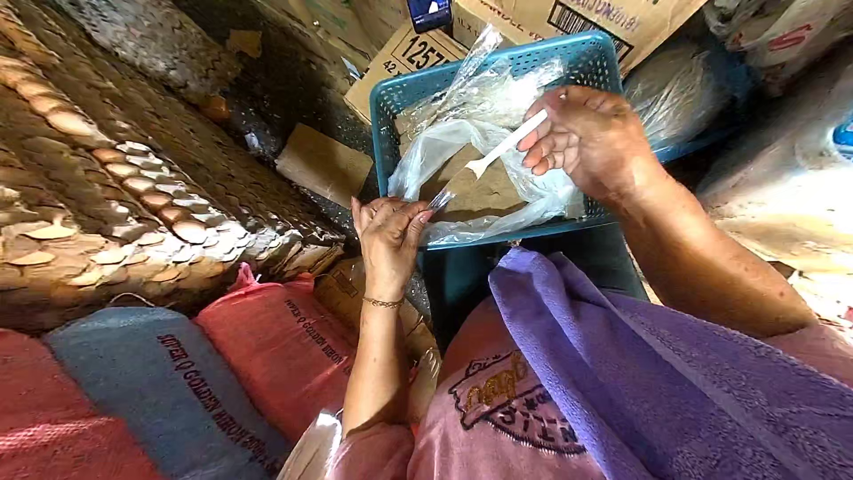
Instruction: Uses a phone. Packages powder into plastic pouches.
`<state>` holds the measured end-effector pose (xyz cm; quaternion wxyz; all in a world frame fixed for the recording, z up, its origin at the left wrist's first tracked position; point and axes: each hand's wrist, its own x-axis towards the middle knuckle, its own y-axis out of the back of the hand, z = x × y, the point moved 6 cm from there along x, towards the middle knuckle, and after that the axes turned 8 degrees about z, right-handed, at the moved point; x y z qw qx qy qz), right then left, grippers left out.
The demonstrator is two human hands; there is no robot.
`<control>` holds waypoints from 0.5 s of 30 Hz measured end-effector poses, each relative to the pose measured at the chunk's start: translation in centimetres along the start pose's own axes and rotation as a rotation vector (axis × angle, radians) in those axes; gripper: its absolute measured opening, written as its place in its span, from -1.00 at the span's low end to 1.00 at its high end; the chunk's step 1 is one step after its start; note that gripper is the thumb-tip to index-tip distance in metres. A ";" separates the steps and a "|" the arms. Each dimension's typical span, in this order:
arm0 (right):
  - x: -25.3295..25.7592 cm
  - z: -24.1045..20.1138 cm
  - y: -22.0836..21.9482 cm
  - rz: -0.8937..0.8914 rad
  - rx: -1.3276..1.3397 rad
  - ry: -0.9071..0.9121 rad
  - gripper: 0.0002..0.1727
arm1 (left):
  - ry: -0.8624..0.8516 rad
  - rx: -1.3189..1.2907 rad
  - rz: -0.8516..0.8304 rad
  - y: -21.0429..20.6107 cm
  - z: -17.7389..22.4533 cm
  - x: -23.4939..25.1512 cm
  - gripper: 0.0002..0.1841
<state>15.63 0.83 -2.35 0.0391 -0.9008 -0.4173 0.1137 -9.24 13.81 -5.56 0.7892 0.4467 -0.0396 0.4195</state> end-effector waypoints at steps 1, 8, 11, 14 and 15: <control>-0.1 -0.3 0.5 0.010 0.002 0.004 -0.63 | 0.002 0.001 0.001 0.0 0.0 0.0 -0.79; -0.2 -1.6 3.9 0.122 0.013 0.061 -0.61 | -0.012 -0.021 0.028 0.0 0.1 0.0 -0.80; -0.1 -1.7 4.0 0.139 0.015 0.065 -0.61 | -0.021 -0.032 0.027 0.0 0.4 0.1 -0.79; 0.1 -1.5 3.8 0.129 0.022 0.063 -0.61 | -0.036 -0.032 0.023 0.0 0.8 0.2 -0.79; 0.1 -1.4 3.7 0.120 0.023 0.064 -0.62 | -0.038 -0.033 0.021 0.0 0.9 0.2 -0.79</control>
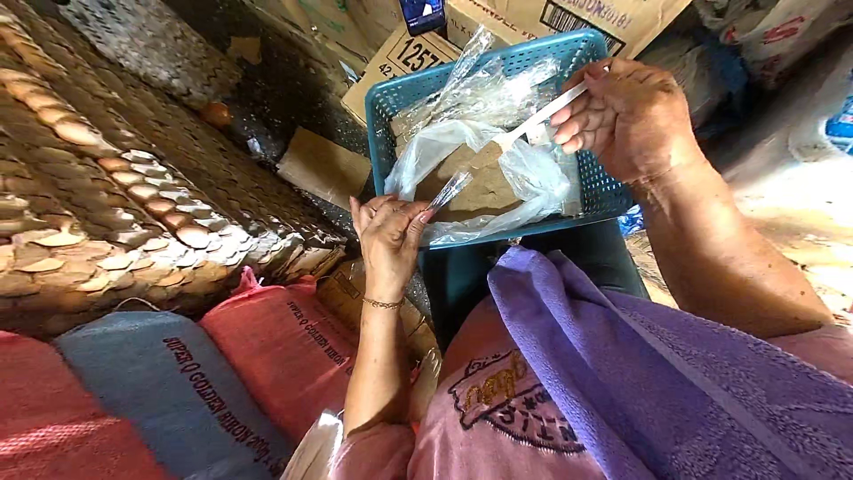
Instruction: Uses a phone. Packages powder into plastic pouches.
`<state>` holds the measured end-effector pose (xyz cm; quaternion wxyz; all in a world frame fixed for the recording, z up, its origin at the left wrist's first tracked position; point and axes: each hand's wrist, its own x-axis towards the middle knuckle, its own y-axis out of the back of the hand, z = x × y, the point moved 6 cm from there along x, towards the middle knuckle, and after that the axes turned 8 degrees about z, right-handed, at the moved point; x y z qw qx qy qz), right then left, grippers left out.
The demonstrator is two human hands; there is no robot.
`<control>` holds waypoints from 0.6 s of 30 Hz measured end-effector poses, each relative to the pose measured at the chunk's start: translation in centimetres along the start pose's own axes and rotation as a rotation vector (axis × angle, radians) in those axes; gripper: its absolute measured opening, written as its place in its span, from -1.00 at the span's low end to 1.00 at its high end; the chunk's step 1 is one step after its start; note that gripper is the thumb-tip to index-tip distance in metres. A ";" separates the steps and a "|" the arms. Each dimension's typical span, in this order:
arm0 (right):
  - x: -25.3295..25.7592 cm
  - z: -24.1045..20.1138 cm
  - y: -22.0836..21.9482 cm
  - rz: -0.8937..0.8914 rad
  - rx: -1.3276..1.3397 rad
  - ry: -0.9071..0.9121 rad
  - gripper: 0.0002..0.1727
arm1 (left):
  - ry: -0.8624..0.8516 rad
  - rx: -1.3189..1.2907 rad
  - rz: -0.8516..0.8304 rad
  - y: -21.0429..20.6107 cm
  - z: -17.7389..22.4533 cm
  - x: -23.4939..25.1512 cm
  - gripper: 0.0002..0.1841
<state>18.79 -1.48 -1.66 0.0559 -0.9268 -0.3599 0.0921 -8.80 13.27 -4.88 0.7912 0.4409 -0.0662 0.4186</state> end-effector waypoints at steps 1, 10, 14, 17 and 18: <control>0.0 0.1 -0.1 -0.012 0.006 0.002 -0.61 | -0.001 0.001 -0.001 0.0 0.1 0.0 -0.79; -0.3 0.7 -0.5 -0.059 0.016 -0.007 -0.64 | -0.024 0.007 0.000 -0.3 0.4 0.3 -0.80; -0.4 0.6 -0.4 -0.057 0.014 -0.014 -0.64 | -0.029 0.005 -0.016 -0.4 0.6 0.4 -0.80; -0.5 0.6 -0.5 -0.055 0.011 -0.013 -0.64 | -0.030 0.013 -0.011 -0.4 0.7 0.5 -0.80; -0.6 0.7 -0.6 -0.055 0.007 -0.016 -0.64 | -0.028 0.014 -0.014 -0.5 0.7 0.4 -0.79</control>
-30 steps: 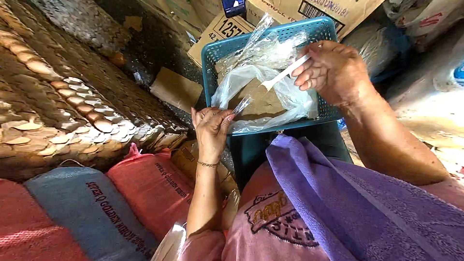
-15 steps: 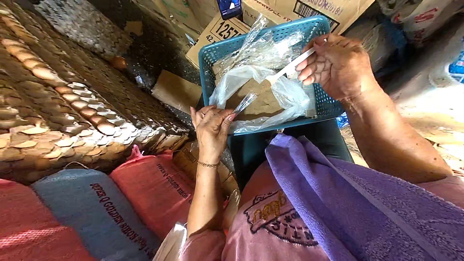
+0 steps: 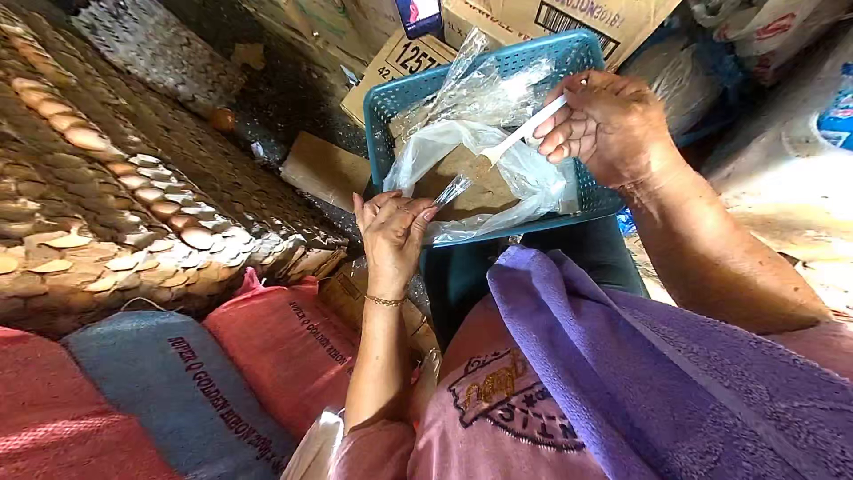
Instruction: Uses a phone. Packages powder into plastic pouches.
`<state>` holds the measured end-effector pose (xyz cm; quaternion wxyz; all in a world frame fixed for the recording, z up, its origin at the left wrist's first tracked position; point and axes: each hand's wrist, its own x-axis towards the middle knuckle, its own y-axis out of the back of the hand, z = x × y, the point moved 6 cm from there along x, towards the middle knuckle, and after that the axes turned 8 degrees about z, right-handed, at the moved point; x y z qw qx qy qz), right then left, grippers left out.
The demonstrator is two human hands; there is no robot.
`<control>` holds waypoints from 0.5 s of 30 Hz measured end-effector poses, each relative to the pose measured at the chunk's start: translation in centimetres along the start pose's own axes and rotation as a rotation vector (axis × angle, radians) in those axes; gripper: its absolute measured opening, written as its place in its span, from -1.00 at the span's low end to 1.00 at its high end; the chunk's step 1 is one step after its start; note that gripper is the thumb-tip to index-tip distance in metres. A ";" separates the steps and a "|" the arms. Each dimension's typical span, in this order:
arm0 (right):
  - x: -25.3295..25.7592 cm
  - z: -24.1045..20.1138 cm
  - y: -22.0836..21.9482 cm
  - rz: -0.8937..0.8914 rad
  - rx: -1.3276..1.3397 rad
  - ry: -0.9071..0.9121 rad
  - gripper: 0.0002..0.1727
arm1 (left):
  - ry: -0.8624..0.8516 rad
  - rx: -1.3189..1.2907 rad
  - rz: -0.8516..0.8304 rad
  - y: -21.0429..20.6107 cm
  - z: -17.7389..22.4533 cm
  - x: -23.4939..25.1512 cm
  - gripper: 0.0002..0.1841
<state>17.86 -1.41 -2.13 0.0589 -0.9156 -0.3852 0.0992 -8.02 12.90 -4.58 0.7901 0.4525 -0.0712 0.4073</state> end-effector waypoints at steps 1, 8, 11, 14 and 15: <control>-0.1 0.1 -0.1 -0.003 -0.002 -0.004 -0.64 | 0.004 0.001 -0.005 0.0 0.0 0.0 -0.79; -0.1 0.6 -1.0 -0.034 -0.007 -0.018 -0.64 | 0.008 -0.012 -0.001 -0.3 0.2 0.0 -0.79; 0.0 0.9 -1.1 -0.034 -0.020 -0.022 -0.64 | -0.003 0.059 -0.014 -0.4 0.1 0.1 -0.79; 0.5 1.6 -0.9 -0.040 -0.048 -0.033 -0.66 | -0.048 0.188 -0.045 -0.2 0.7 0.3 -0.78; 0.6 1.8 -0.8 -0.044 -0.054 -0.042 -0.66 | -0.068 0.225 -0.055 -0.1 1.0 0.4 -0.78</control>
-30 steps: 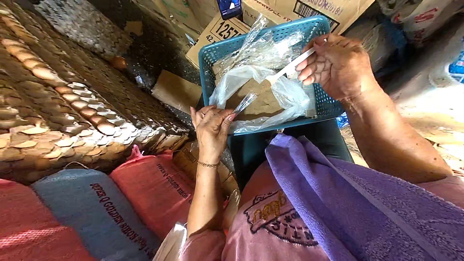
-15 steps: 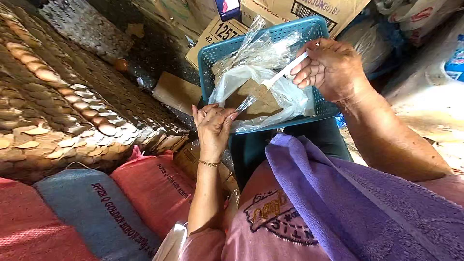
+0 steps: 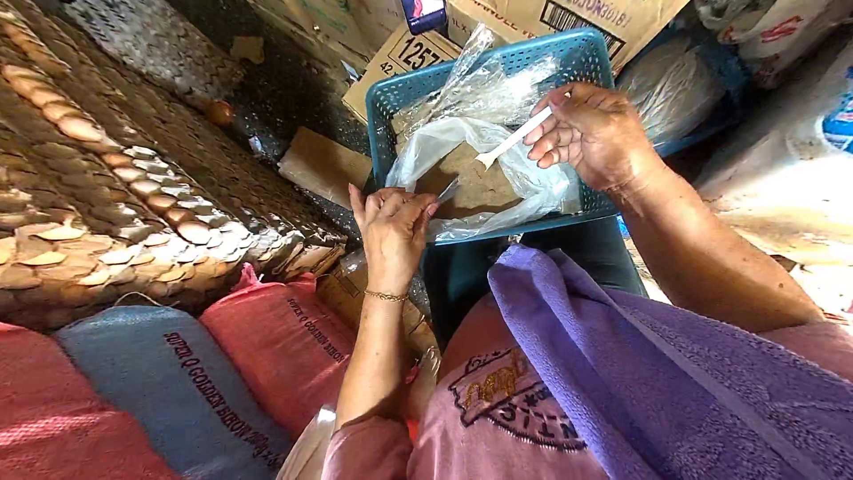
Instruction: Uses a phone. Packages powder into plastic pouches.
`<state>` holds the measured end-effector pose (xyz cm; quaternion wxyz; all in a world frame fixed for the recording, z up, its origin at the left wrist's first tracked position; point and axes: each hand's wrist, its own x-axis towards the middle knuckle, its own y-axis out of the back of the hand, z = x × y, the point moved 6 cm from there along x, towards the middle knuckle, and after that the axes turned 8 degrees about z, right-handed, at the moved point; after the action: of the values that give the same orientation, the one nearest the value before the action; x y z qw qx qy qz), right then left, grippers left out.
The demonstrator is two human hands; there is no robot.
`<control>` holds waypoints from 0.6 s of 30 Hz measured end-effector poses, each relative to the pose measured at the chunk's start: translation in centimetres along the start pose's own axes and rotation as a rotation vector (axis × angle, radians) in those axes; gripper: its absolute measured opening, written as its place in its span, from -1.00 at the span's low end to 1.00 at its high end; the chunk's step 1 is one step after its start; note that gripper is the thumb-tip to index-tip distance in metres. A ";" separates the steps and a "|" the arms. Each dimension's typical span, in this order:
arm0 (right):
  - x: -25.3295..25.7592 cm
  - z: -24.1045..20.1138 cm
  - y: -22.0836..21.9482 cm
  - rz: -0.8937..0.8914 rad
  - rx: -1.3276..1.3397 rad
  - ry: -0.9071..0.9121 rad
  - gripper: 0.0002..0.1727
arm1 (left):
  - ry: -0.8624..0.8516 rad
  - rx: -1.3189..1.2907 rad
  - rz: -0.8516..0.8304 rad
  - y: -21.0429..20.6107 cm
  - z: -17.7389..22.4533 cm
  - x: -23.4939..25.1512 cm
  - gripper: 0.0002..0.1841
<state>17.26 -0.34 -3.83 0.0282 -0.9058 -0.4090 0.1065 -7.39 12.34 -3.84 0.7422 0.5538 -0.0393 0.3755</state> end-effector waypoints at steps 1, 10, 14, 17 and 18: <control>0.1 0.2 0.1 -0.004 -0.005 -0.009 -0.67 | -0.020 0.031 -0.006 0.3 0.2 0.1 -0.78; 0.3 1.6 2.1 0.056 -0.052 -0.027 -0.68 | -0.036 0.232 -0.179 1.5 0.4 1.2 -0.80; -0.1 2.0 2.2 0.059 -0.069 -0.041 -0.67 | -0.024 0.319 -0.299 0.6 -0.2 1.3 -0.84; 0.0 2.0 2.1 0.063 -0.040 -0.044 -0.68 | 0.028 0.261 -0.309 0.9 -0.9 1.7 -0.81; -0.1 2.0 2.2 0.063 -0.032 -0.046 -0.68 | 0.052 0.219 -0.285 1.2 -1.1 1.7 -0.79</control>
<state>18.36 -1.92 -6.08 0.0010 -0.9160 -0.3823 0.1218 -7.27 14.30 -2.44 0.7238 0.6214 0.0998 0.2828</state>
